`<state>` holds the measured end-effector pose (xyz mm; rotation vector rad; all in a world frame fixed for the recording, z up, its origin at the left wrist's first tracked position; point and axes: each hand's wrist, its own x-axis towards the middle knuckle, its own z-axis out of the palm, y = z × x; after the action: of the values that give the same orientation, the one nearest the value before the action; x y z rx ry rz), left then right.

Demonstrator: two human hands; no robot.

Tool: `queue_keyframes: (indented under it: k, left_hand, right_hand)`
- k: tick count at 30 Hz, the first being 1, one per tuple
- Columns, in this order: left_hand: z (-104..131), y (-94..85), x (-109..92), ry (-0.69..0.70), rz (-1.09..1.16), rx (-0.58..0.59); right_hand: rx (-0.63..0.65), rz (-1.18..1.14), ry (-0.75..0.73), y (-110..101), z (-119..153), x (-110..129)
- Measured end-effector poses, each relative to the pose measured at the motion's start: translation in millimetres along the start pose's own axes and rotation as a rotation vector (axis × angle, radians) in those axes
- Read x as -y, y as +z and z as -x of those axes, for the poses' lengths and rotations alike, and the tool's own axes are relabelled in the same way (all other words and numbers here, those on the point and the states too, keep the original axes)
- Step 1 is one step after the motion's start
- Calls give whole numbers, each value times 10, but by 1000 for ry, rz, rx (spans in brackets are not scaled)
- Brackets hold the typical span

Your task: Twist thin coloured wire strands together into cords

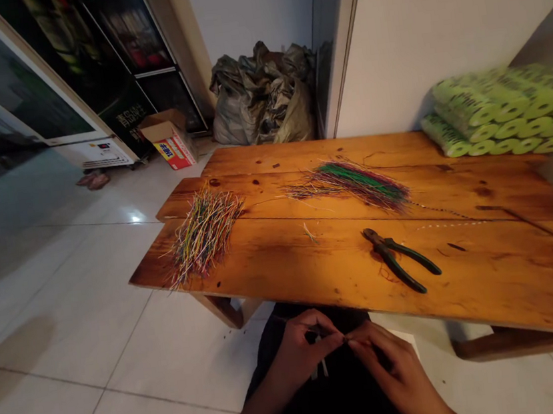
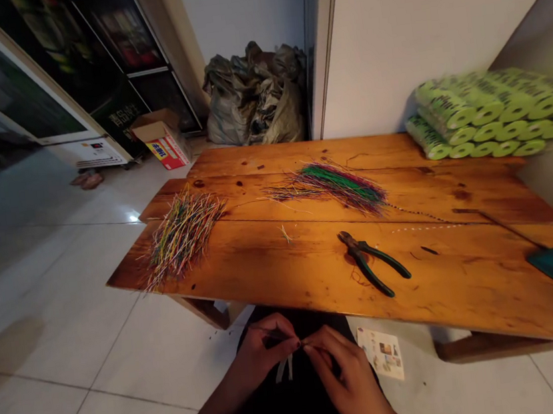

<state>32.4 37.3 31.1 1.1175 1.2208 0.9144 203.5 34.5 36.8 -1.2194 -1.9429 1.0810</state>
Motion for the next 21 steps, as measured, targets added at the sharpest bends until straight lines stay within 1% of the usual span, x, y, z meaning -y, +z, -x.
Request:
queue_keyframes:
  k: [4, 5, 6, 7, 9, 12, 14, 18, 20, 21]
  left_hand:
    - [-18, 85, 94, -203, 336, -15]
    - [-17, 101, 108, -231, 383, -17]
    - [-14, 111, 113, -226, 390, -18]
    - [-7, 116, 109, -186, 361, -16]
    - [10, 103, 79, -38, 236, -15]
    - [27, 42, 15, 214, -33, -45]
    - [24, -10, -14, 330, -220, -87]
    - [-1, -90, -15, 467, -463, -133]
    - [-13, -111, -6, 491, -523, -145]
    - [-18, -119, -4, 494, -538, -147]
  right_hand:
    - [-50, 105, -199, 17, 37, -50]
    - [-60, 120, -231, 17, 39, -62]
    - [-67, 122, -236, 16, 37, -70]
    - [-69, 109, -211, 13, 30, -73]
    - [-60, 39, -105, 8, 4, -63]
    - [-32, -65, 47, 3, -50, -34]
    - [-18, -117, 93, 2, -82, -27]
    - [47, -187, 123, 2, -120, -65]
    - [64, -171, 112, 13, -127, -103]
    - [54, -153, 98, 25, -128, -124]
